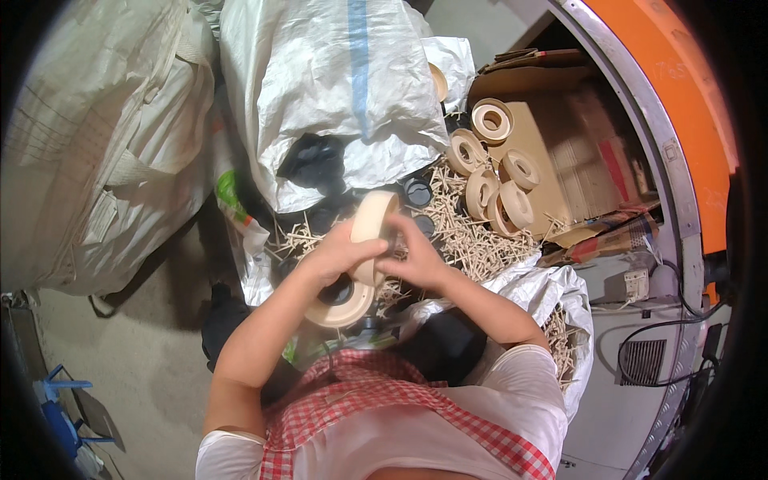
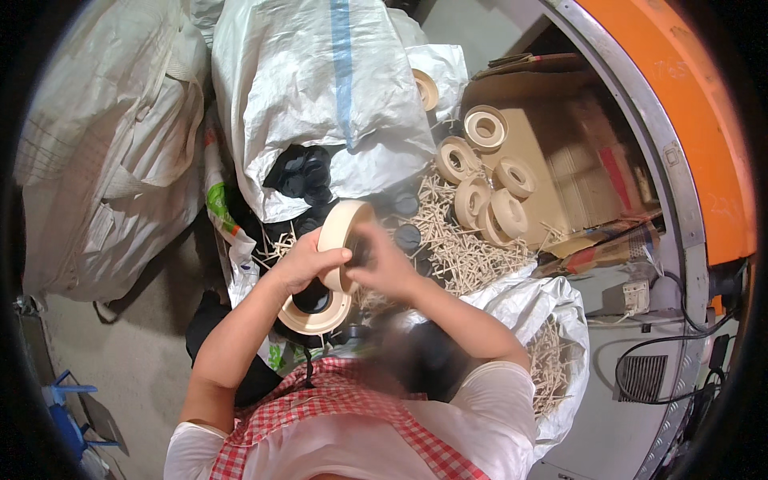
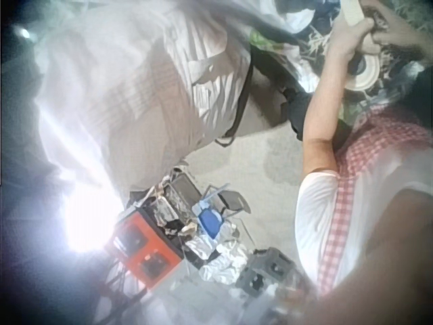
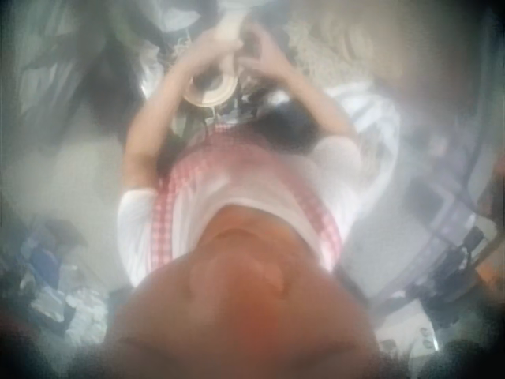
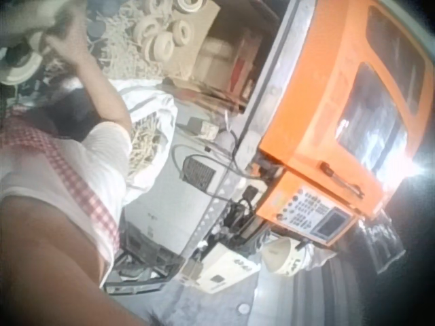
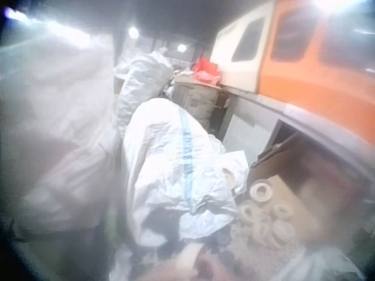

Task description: The person retrieves plastic rings from a water tank, shakes them dry, and then fits a round black component into the center of each ring at a workstation.

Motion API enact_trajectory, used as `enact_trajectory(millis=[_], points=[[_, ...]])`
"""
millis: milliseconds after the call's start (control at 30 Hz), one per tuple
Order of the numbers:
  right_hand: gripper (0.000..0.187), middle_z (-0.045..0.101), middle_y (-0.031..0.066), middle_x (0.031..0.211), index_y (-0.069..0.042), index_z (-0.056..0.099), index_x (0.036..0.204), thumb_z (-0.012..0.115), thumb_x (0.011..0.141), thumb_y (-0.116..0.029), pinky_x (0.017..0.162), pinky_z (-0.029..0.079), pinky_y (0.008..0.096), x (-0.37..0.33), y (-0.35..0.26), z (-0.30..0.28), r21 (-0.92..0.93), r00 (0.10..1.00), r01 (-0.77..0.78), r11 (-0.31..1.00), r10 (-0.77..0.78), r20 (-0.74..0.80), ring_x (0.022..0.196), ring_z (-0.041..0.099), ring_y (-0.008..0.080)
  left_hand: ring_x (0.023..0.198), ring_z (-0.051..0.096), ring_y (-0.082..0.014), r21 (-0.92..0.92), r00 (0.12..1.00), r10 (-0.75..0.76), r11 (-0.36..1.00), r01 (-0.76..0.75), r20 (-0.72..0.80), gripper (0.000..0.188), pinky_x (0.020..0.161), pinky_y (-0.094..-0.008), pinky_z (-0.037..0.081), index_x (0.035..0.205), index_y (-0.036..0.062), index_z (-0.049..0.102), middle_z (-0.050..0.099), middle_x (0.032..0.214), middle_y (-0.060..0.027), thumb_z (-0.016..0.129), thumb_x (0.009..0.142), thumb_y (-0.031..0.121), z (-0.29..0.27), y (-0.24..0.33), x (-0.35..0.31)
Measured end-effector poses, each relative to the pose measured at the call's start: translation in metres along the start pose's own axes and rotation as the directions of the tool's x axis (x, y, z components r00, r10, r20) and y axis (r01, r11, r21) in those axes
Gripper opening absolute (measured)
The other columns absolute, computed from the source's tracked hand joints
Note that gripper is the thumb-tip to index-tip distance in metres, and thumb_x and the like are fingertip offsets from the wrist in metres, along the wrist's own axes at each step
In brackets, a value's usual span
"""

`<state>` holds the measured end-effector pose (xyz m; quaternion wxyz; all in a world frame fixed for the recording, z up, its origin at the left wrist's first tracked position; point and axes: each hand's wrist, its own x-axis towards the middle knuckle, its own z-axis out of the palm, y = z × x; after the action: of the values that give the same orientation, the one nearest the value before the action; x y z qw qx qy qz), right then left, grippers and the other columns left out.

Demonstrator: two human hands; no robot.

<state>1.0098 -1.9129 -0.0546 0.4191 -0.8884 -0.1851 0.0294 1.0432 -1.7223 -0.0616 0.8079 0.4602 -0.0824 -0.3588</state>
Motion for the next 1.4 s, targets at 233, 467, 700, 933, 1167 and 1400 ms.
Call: enact_trajectory(millis=[233,467,700,933,1167,1400], points=[[0.064,0.058,0.0173,0.108,-0.005,0.02,0.14,0.05,0.093,-0.038,0.064,0.056,0.0272,0.003,0.025,-0.001,-0.088,0.987,-0.105,0.991,0.092,-0.133,0.079,0.066,0.0207,0.084,0.057,-0.0095,0.268,0.975,0.193,0.951,-0.156,-0.114,0.051,0.072,-0.0243,0.048,0.122,0.002,0.048,0.061,0.101,-0.0034,0.069,0.078,0.013,0.008,-0.015,0.005],[0.086,0.043,0.0222,0.129,-0.002,0.029,0.136,0.078,0.07,-0.026,0.097,0.041,0.0401,0.002,0.016,-0.009,-0.407,0.998,0.018,0.913,-0.038,-0.041,0.118,0.047,0.0297,0.086,0.058,-0.011,0.208,0.979,0.142,0.972,-0.111,-0.144,0.047,0.075,-0.0263,0.048,0.119,0.002,0.051,0.061,0.1,-0.0047,0.069,0.077,0.014,0.002,-0.021,0.007],[0.07,0.052,0.018,0.114,0.0,0.025,0.135,0.064,0.086,-0.03,0.071,0.054,0.0296,0.013,0.037,-0.004,0.609,0.847,-0.492,0.622,0.503,0.171,0.085,0.063,0.0207,0.083,0.057,-0.0102,0.319,0.984,0.135,0.943,-0.092,-0.116,0.05,0.075,-0.0261,0.048,0.12,0.0027,0.05,0.062,0.095,-0.0023,0.071,0.077,0.016,0.009,-0.031,0.013],[0.051,0.048,0.0132,0.119,-0.006,0.045,0.121,0.067,0.075,-0.011,0.094,0.04,0.0381,-0.005,0.028,0.014,0.41,0.979,-0.086,0.908,0.153,-0.133,0.109,0.049,0.0271,0.08,0.059,-0.0113,0.528,0.976,0.139,0.849,-0.03,-0.167,0.04,0.072,-0.026,0.049,0.108,0.0,0.059,0.063,0.092,-0.004,0.069,0.073,0.017,0.012,-0.015,0.02],[0.056,0.048,0.0134,0.118,-0.009,0.049,0.117,0.072,0.066,-0.01,0.095,0.039,0.043,0.001,0.022,-0.017,-0.138,0.912,0.394,0.908,-0.368,0.181,0.112,0.046,0.0342,0.089,0.06,-0.0126,0.07,0.985,-0.165,0.983,0.168,-0.044,0.042,0.078,-0.0266,0.049,0.114,-0.001,0.055,0.063,0.102,-0.0066,0.067,0.079,0.018,-0.004,-0.009,0.02],[0.086,0.044,0.0211,0.125,-0.008,0.003,0.142,0.064,0.085,-0.03,0.074,0.054,0.0314,-0.002,0.038,-0.011,0.64,0.91,-0.404,0.653,0.357,0.21,0.093,0.062,0.0247,0.079,0.057,-0.0088,0.331,0.986,0.147,0.937,-0.113,-0.08,0.054,0.069,-0.0241,0.048,0.123,0.0018,0.048,0.061,0.094,-0.0032,0.072,0.077,0.019,0.017,-0.012,0.016]])
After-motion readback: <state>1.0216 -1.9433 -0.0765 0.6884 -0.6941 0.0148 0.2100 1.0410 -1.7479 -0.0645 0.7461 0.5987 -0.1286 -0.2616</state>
